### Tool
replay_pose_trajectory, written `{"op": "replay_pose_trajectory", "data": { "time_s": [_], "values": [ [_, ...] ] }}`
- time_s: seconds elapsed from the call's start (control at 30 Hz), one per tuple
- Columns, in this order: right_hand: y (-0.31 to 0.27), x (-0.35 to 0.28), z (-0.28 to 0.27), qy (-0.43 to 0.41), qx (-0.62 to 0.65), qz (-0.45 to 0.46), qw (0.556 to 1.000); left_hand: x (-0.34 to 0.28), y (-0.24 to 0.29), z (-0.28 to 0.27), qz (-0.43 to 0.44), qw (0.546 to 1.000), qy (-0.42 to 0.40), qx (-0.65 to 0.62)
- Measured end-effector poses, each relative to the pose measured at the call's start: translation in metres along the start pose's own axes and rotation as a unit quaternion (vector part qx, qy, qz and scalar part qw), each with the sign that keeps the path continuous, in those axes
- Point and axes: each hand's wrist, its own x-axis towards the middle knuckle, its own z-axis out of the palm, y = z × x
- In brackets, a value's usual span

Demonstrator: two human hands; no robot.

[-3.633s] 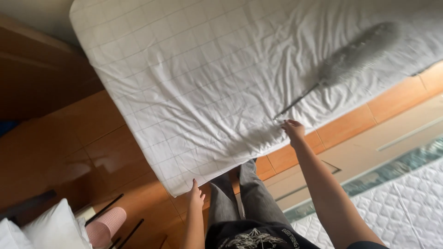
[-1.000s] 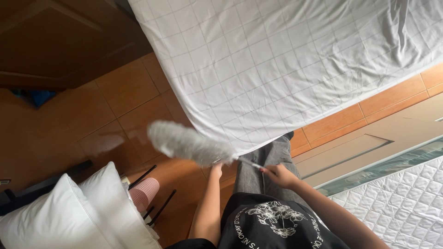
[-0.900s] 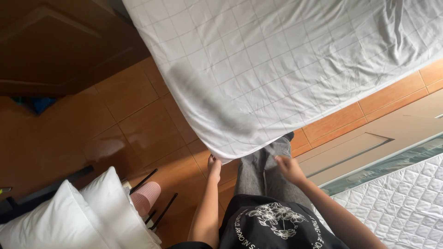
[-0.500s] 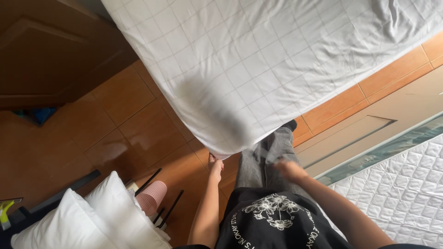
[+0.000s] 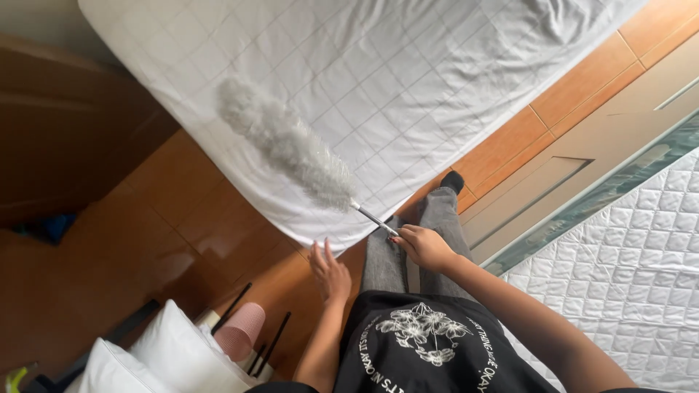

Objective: Folding a bedsheet on a bed and then using a duster to clean the mattress surface.

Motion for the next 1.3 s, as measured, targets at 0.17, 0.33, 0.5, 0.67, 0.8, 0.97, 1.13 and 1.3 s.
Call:
{"op": "replay_pose_trajectory", "data": {
  "time_s": [0.17,0.33,0.5,0.67,0.8,0.97,1.13,1.3],
  "values": [
    [0.054,0.005,-0.001,0.075,0.077,0.099,0.989,0.078,0.075,-0.055,0.125,0.976,0.041,-0.172],
    [0.103,0.034,-0.017,0.003,0.139,0.269,0.953,0.142,0.119,-0.051,0.194,0.970,0.008,-0.144],
    [0.127,0.073,-0.086,-0.049,0.063,0.334,0.939,0.162,0.186,-0.092,0.204,0.955,0.045,-0.209],
    [0.215,0.067,-0.163,-0.166,-0.102,0.354,0.915,0.173,0.264,-0.086,0.179,0.973,0.055,-0.133],
    [0.310,-0.014,-0.235,-0.087,-0.064,0.411,0.905,0.198,0.339,-0.095,0.153,0.961,0.074,-0.220],
    [0.401,-0.120,-0.264,0.409,0.057,0.541,0.733,0.239,0.408,-0.101,0.131,0.951,0.080,-0.268],
    [0.429,-0.118,-0.265,0.574,0.178,0.529,0.599,0.265,0.459,-0.108,0.175,0.970,0.057,-0.161],
    [0.368,-0.102,-0.249,0.498,0.098,0.382,0.772,0.265,0.494,-0.103,0.156,0.980,-0.048,-0.112]
  ]
}}
